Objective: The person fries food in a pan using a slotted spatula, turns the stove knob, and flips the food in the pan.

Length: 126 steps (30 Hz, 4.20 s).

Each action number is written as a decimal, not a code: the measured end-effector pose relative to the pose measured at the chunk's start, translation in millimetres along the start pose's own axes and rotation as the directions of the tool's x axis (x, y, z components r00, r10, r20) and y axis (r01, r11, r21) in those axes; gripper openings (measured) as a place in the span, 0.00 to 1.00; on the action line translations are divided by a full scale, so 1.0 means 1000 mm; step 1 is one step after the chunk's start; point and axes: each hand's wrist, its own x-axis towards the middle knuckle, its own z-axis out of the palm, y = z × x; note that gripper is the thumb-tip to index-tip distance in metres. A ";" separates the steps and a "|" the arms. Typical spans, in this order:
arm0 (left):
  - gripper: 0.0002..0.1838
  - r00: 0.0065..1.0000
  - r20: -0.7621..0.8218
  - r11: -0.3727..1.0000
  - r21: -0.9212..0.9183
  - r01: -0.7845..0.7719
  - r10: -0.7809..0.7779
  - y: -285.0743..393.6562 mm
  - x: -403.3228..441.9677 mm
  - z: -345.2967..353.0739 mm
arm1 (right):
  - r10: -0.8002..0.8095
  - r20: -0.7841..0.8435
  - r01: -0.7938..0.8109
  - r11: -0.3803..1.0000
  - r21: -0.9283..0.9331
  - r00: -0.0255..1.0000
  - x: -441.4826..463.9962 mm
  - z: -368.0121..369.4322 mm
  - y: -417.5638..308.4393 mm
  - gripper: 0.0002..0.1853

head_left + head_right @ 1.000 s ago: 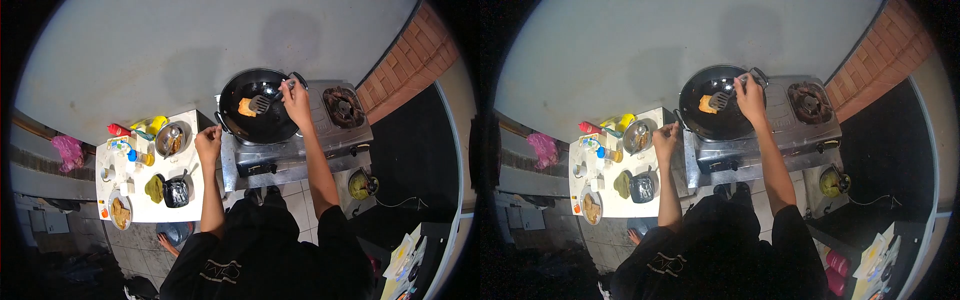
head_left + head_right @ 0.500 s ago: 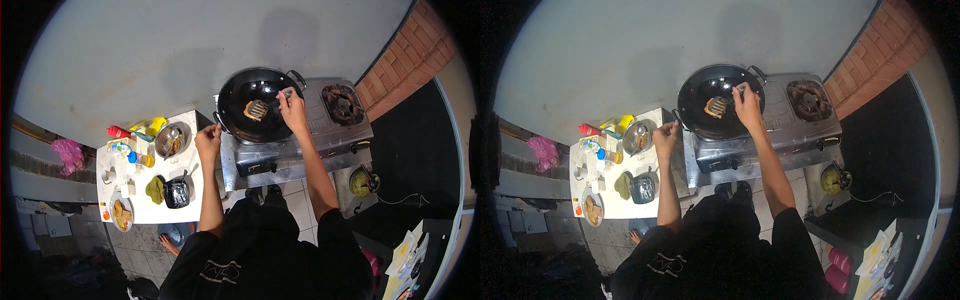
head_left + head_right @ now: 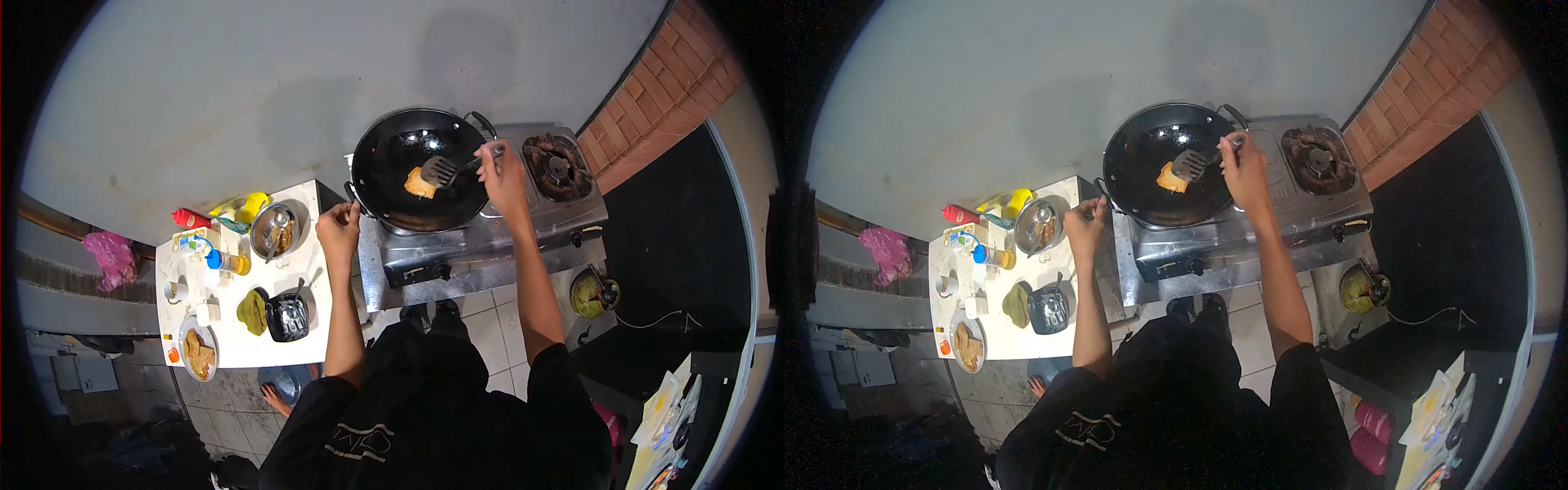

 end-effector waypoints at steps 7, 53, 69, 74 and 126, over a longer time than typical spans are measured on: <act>0.14 0.999 -0.034 1.000 0.011 0.016 -0.015 0.002 0.000 0.001 | 0.006 0.024 -0.007 0.999 0.050 1.000 -0.017 0.018 0.029 0.09; 0.13 1.000 -0.002 0.999 0.039 0.029 -0.029 0.005 0.002 -0.002 | -0.028 0.002 0.028 0.997 0.076 1.000 0.011 0.056 0.010 0.08; 0.14 1.000 -0.011 1.000 0.025 0.014 -0.014 0.007 0.000 -0.002 | 0.054 0.047 -0.061 0.984 0.166 0.997 -0.036 -0.032 0.017 0.08; 0.14 0.998 -0.064 1.000 0.006 0.003 -0.002 0.007 -0.002 0.001 | 0.021 0.169 -0.066 0.962 0.266 0.985 -0.059 -0.059 0.037 0.10; 0.10 0.965 -0.017 0.801 -0.561 0.207 -0.261 -0.051 -0.287 0.136 | -0.369 0.444 0.568 0.651 -0.504 0.817 -0.205 0.051 0.125 0.09</act>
